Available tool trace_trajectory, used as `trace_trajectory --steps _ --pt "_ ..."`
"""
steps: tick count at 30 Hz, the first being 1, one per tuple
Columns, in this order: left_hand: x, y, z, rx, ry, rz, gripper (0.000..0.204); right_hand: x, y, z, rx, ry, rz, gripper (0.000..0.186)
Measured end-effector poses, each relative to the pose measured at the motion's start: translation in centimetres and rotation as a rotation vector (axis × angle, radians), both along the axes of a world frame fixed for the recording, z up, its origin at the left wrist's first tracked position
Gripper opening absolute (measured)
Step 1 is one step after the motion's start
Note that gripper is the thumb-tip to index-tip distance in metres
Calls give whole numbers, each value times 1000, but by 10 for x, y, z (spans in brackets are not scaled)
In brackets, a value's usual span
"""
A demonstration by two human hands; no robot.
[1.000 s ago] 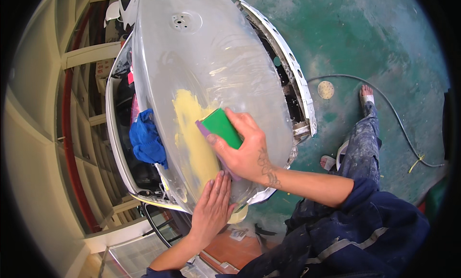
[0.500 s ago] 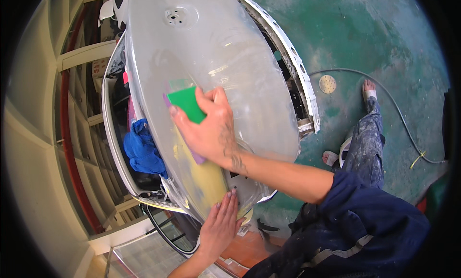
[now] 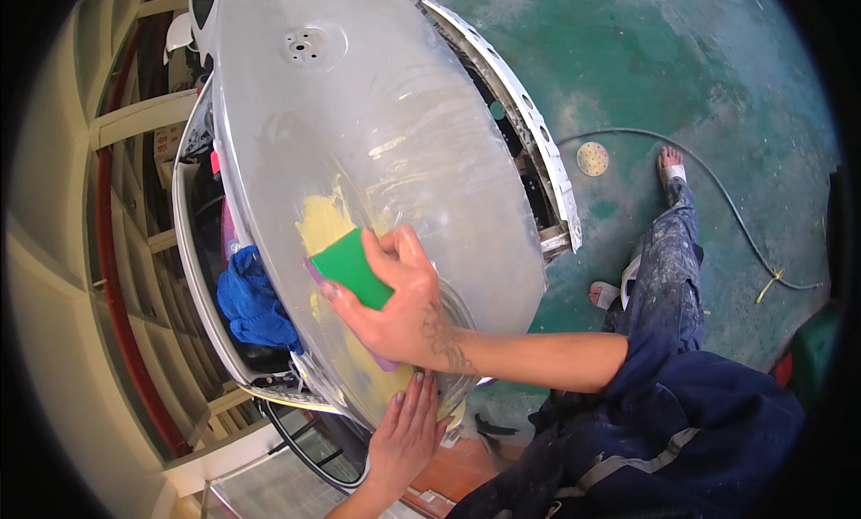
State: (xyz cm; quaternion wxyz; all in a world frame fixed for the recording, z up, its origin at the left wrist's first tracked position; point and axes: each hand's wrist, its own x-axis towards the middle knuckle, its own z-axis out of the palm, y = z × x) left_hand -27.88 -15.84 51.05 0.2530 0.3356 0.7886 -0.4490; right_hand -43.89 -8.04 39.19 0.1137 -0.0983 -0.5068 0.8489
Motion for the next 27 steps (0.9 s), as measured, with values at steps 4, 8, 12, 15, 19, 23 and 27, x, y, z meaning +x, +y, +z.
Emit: trace_trajectory --steps 4,8,12,15,19,23,27 --pt "0 -4 1 9 -4 17 61 -22 -12 2 -12 -42 -28 60" --pt "7 -6 2 56 0 69 60 21 -6 3 -51 -19 23 58" --pt "-3 2 0 79 -10 46 60 -43 5 -1 1 -87 1 59" --pt "1 -6 -2 85 -1 97 60 -2 -7 3 -51 -52 -1 57" --pt "2 -3 1 107 16 67 59 2 -2 2 -27 -18 -37 53" --pt "4 -7 1 99 32 70 58 -21 -12 1 -1 -76 -40 54" --pt "15 -9 3 124 60 81 57 12 -5 2 -73 -21 -80 51"
